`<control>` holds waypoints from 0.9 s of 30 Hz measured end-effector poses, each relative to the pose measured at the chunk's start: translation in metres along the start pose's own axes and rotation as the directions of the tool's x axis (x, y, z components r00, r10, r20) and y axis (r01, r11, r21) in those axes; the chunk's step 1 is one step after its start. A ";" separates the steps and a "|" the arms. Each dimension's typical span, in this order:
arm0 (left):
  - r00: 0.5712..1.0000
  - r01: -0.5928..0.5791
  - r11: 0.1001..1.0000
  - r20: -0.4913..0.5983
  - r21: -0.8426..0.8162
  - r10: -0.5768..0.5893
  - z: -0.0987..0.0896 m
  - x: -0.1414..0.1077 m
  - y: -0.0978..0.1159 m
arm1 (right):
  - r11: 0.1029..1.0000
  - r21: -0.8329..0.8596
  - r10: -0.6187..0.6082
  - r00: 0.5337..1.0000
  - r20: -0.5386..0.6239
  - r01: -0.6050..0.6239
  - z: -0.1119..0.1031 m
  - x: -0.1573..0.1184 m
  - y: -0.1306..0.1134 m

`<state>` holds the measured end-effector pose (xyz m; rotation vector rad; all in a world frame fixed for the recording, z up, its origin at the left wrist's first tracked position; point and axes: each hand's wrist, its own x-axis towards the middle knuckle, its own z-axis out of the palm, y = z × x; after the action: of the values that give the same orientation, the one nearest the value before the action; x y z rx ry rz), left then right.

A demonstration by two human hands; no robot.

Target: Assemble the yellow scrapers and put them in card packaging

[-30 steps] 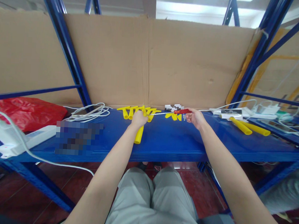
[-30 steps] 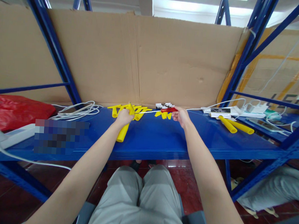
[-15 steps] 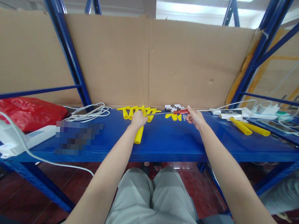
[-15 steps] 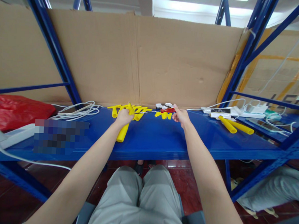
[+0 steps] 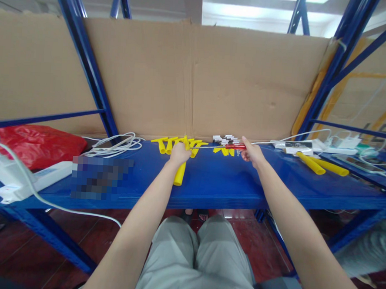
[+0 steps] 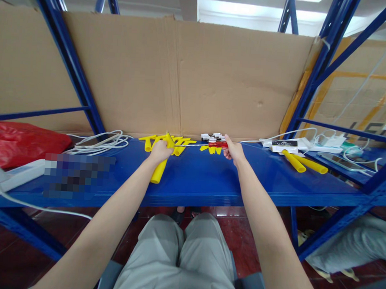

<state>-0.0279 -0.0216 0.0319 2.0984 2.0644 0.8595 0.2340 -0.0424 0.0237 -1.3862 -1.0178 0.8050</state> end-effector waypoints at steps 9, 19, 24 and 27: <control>1.000 0.010 1.000 0.018 0.029 -0.010 -0.002 -0.002 0.001 | 0.996 -0.023 0.085 0.996 0.013 -0.085 -0.001 0.003 0.001; 1.000 0.005 1.000 0.003 0.028 -0.005 0.002 0.001 -0.001 | 0.994 0.008 0.105 0.993 0.058 -0.106 -0.001 0.002 0.003; 1.000 0.013 0.999 -0.007 0.031 -0.013 0.002 0.001 -0.002 | 0.988 0.082 0.113 0.974 0.196 -0.131 -0.003 0.003 0.001; 1.000 0.015 1.000 -0.016 0.025 -0.015 0.003 0.001 -0.003 | 0.974 0.144 0.127 0.946 0.299 -0.176 -0.004 0.003 -0.002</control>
<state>-0.0293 -0.0191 0.0288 2.0927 2.1071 0.8544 0.2388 -0.0416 0.0258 -1.2339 -1.0443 1.2085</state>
